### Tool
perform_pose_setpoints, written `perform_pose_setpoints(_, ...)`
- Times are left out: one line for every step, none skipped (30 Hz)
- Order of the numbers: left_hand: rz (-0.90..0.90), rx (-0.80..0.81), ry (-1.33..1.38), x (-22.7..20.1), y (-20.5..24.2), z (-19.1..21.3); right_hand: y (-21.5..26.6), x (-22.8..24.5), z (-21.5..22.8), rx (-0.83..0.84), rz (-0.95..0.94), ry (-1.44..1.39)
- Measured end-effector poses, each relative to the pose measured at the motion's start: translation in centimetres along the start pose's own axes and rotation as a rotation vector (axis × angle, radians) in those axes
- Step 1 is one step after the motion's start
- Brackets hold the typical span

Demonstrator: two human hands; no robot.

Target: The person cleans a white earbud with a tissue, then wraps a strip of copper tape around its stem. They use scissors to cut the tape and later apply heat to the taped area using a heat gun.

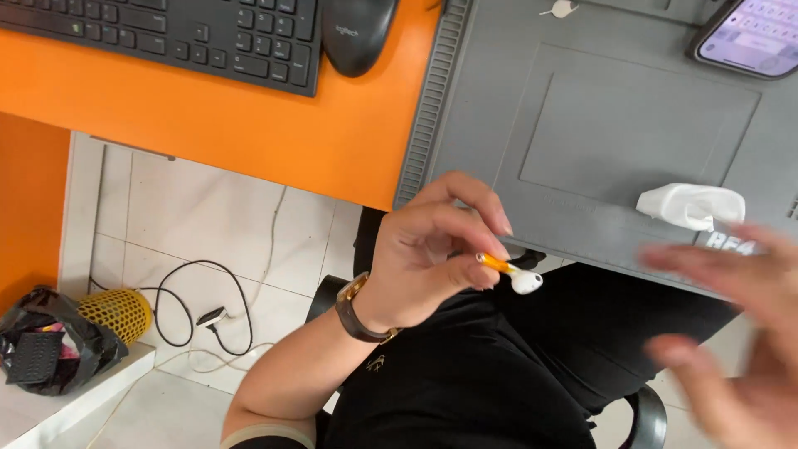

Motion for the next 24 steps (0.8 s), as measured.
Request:
perform_pose_setpoints(0.007,0.000,0.009,0.1,0.3,-0.3,-0.9,2.3,-0.9,0.004,-0.010,0.005)
perform_pose_setpoints(0.033,0.023,-0.015,0.2,0.6,-0.9,-1.9,4.3,-1.4,-0.052,-0.048,-0.132)
perform_pose_setpoints(0.056,0.045,-0.041,0.3,0.9,-1.3,-2.9,6.2,-1.9,-0.109,-0.083,-0.269)
perform_pose_setpoints(0.061,0.045,-0.034,0.6,1.2,-1.6,-2.7,6.1,-2.9,-0.107,-0.090,-0.266)
perform_pose_setpoints(0.074,0.043,-0.046,0.9,1.5,-1.7,-2.4,6.0,-3.4,-0.186,-0.096,-0.321)
perform_pose_setpoints(0.087,0.041,-0.058,1.1,1.8,-1.9,-2.0,5.8,-3.8,-0.265,-0.103,-0.374)
perform_pose_setpoints(0.093,0.048,-0.054,1.4,2.1,-2.1,-1.6,5.6,-4.0,-0.271,-0.111,-0.370)
perform_pose_setpoints(0.094,0.041,-0.061,1.7,2.3,-2.1,-1.1,5.2,-4.2,-0.278,-0.143,-0.383)
perform_pose_setpoints(0.094,0.028,-0.068,2.0,2.6,-2.2,-0.7,4.8,-4.4,-0.280,-0.175,-0.396)
perform_pose_setpoints(0.099,0.030,-0.062,1.9,2.7,-2.4,-0.6,4.8,-4.4,-0.280,-0.181,-0.393)
perform_pose_setpoints(0.087,0.016,-0.113,1.8,2.7,-2.4,-0.6,4.5,-4.5,-0.273,-0.206,-0.416)
perform_pose_setpoints(0.076,0.001,-0.164,1.7,2.8,-2.5,-0.5,4.3,-4.7,-0.266,-0.231,-0.439)
perform_pose_setpoints(0.072,-0.003,-0.161,1.5,2.8,-2.6,-0.4,4.3,-4.7,-0.261,-0.229,-0.436)
perform_pose_setpoints(0.049,-0.004,-0.204,1.1,2.8,-2.7,-0.2,4.3,-4.7,-0.271,-0.230,-0.424)
perform_pose_setpoints(0.029,-0.006,-0.249,0.8,2.9,-2.9,0.0,4.3,-4.6,-0.280,-0.234,-0.414)
perform_pose_setpoints(0.028,-0.011,-0.245,0.6,2.9,-2.9,0.3,4.3,-4.6,-0.274,-0.233,-0.411)
perform_pose_setpoints(0.036,-0.001,-0.293,0.4,2.9,-3.0,0.5,4.2,-4.6,-0.284,-0.237,-0.415)
perform_pose_setpoints(0.044,0.009,-0.341,0.2,2.9,-3.2,0.8,4.1,-4.6,-0.293,-0.242,-0.419)
perform_pose_setpoints(0.046,0.010,-0.343,0.1,3.0,-3.4,0.9,4.2,-4.6,-0.294,-0.243,-0.421)
perform_pose_setpoints(0.081,-0.014,-0.326,0.3,3.1,-3.4,1.0,4.1,-4.6,-0.291,-0.246,-0.419)
perform_pose_setpoints(0.120,-0.035,-0.309,0.5,3.1,-3.4,1.3,4.1,-4.6,-0.292,-0.253,-0.417)
perform_pose_setpoints(0.124,-0.029,-0.311,0.5,3.2,-3.5,1.4,4.0,-4.5,-0.297,-0.258,-0.419)
perform_pose_setpoints(0.147,-0.036,-0.300,0.6,3.3,-3.5,1.5,4.1,-4.6,-0.283,-0.249,-0.447)
perform_pose_setpoints(0.169,-0.043,-0.289,0.7,3.3,-3.4,1.5,4.1,-4.8,-0.270,-0.241,-0.475)
Point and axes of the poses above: each hand's wrist, its own y-axis away from the middle knuckle, its own z-axis out of the back of the hand, x = y × z, the point moved 8 cm from there along -y, towards the middle knuckle, and after that the axes turned 9 degrees about y, right-handed, at the moved point
